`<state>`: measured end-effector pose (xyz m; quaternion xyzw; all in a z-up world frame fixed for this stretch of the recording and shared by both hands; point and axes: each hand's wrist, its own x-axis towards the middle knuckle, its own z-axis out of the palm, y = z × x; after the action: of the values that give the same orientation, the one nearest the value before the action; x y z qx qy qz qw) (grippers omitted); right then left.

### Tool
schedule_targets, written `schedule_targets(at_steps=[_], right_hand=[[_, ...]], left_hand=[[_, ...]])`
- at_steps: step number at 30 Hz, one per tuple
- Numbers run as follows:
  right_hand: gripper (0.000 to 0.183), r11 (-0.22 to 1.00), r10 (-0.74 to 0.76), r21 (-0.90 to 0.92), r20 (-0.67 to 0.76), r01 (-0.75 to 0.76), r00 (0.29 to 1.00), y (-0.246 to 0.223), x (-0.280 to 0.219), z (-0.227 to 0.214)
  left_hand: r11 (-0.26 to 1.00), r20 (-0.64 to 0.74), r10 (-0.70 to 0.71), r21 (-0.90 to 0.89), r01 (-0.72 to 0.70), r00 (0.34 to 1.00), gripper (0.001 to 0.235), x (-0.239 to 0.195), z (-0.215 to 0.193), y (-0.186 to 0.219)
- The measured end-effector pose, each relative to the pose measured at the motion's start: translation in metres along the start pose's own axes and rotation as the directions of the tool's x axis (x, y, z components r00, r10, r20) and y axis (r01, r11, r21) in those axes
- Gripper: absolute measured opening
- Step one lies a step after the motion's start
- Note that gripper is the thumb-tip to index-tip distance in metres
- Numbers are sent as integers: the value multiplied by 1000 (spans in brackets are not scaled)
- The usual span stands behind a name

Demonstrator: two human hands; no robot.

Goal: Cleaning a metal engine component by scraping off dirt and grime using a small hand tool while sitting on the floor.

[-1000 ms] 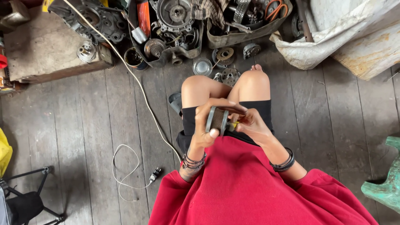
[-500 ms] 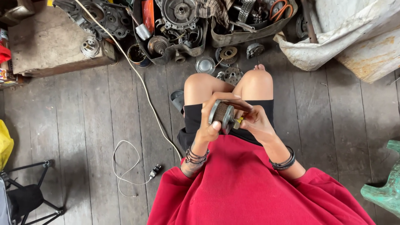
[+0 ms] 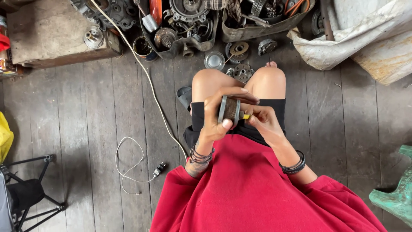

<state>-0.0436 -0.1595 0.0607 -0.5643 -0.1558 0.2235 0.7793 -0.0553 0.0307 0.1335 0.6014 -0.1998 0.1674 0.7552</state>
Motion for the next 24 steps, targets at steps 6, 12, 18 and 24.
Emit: schedule_targets(at_steps=[6,12,18,24], right_hand=[[40,988,-54,-143,7,54,999,-9,3,-12],[36,961,-49,-273,-13,43,999,-2,1,-24],[30,954,-70,-288,51,82,996,2,0,-32],[32,920,-159,-366,-29,138,987,-1,-3,-34]], left_hand=[[997,-19,-71,-40,70,997,66,5,6,16],[997,7,-75,16,75,997,78,6,3,14],[989,13,-93,-118,94,996,80,6,3,22],[996,-44,-36,-87,32,998,76,6,7,9]])
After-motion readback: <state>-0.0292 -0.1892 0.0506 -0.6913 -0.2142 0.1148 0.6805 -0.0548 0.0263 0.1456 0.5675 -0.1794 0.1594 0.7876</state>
